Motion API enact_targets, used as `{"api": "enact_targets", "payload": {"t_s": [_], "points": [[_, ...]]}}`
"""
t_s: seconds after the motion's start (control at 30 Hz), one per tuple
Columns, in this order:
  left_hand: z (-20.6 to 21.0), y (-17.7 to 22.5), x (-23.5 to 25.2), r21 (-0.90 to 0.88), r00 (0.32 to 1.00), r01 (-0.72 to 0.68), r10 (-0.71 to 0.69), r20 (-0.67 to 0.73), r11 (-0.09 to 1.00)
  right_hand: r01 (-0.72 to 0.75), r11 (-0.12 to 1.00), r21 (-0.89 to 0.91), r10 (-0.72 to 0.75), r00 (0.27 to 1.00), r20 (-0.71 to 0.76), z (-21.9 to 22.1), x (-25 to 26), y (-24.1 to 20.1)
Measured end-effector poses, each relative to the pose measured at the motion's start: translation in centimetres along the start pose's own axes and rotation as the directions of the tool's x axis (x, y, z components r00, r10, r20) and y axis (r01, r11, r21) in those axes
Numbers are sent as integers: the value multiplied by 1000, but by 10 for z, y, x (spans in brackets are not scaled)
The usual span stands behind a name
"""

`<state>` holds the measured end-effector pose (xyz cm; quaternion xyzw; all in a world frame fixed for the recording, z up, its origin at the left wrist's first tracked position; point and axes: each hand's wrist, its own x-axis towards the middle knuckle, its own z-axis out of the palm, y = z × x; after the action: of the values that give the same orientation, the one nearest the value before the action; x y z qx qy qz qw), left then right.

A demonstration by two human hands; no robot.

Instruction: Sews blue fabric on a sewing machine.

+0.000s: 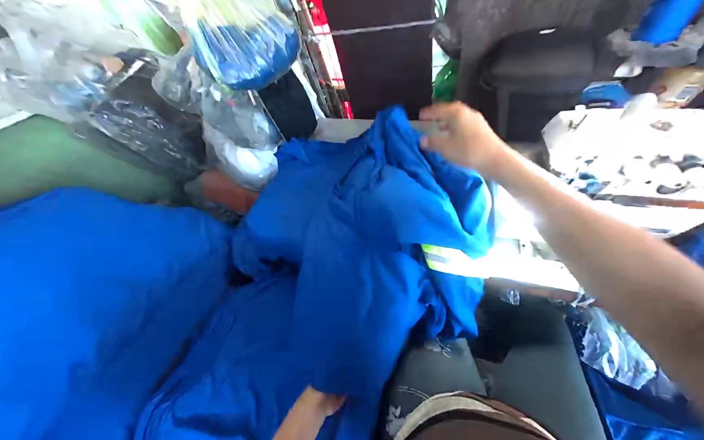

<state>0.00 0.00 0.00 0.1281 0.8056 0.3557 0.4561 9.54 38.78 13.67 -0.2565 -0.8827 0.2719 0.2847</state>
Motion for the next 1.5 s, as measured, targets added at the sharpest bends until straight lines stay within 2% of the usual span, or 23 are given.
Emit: {"api": "enact_targets", "payload": {"t_s": [0.03, 0.07, 0.13, 0.17, 0.2, 0.23, 0.3, 0.33, 0.37, 0.43, 0.5, 0.53, 0.63, 0.67, 0.8, 0.9, 1.0, 1.17, 1.27, 1.3, 1.37, 1.47, 1.5], "points": [[4, -19, 15, -175, 993, 112, -115, -6, 978, 85, 995, -61, -80, 994, 78, 20, -28, 8], [1, -36, 26, -180, 986, 165, -166, 14, 970, 168, 984, -62, -160, 980, 119, 39, -55, 17], [-26, -40, 18, 182, 985, 108, -130, 114, 977, 292, 956, 16, -292, 952, 90, 72, -96, 29], [-43, -30, 8, 433, 969, -20, -89, 231, 901, 341, 939, 50, -344, 938, 45, 87, -108, 32], [-59, -25, 5, 622, 933, -255, 19, 360, 740, 382, 921, 72, -383, 924, 1, 99, -116, 32], [-71, -21, 4, 697, 906, -383, 99, 411, 607, 416, 906, 86, -414, 910, -38, 110, -119, 28], [-89, 2, 1, 820, 969, -241, 88, 229, 519, 451, 886, 108, -444, 892, -88, 131, -120, 16], [-98, 14, -1, 839, 983, -170, 143, 111, 516, 435, 893, 115, -429, 900, -76, 141, -120, 10], [-107, 23, -2, 827, 958, -188, 285, 35, 530, 392, 913, 116, -392, 920, -25, 153, -118, 6], [-116, 37, 19, 774, 770, -403, 638, -1, 488, 273, 960, 65, -279, 953, 115, 181, -111, 4], [-106, 51, 81, 680, 587, -575, 808, -43, 454, 157, 987, -29, -146, 962, 230, 210, -103, 11], [-98, 54, 120, 652, 544, -615, 837, -55, 443, 106, 993, -61, -86, 960, 266, 220, -101, 15], [-86, 49, 207, 682, 600, -574, 800, -27, 453, -11, 998, -56, 27, 955, 294, 224, -94, 13], [-85, 45, 218, 693, 584, -569, 811, -39, 443, -56, 998, -17, 58, 947, 315, 219, -91, 11], [-80, 48, 213, 691, 436, -630, 898, -64, 355, -164, 967, 192, 103, 951, 293, 192, -91, 3], [-72, 85, 162, 588, 360, -698, 910, -205, 408, -171, 930, 326, 122, 978, 166, 161, -98, -23], [-80, 139, 107, 475, 205, -826, 947, -246, 302, -175, 812, 557, 176, 983, 52, 114, -106, -54], [-78, 240, 15, 418, -205, -878, 973, 108, -231, 157, 703, 693, -70, 986, -152, 19, -145, -93], [-45, 298, 18, 271, -427, -813, 845, 322, -515, 292, 678, 674, -32, 928, -370, -21, -177, -79], [-19, 314, 27, 238, -470, -787, 803, 366, -569, 291, 702, 650, 19, 904, -426, -26, -186, -64], [54, 332, 34, 176, -401, -838, 802, 443, -516, 175, 784, 595, 190, 845, -500, -23, -200, -21], [151, 329, 82, 139, -175, -944, 813, 556, -298, -207, 846, 492, 478, 702, -527, -5, -216, 51], [175, 322, 98, 145, -134, -955, 812, 568, -259, -309, 826, 471, 542, 663, -516, -2, -221, 71]]}}
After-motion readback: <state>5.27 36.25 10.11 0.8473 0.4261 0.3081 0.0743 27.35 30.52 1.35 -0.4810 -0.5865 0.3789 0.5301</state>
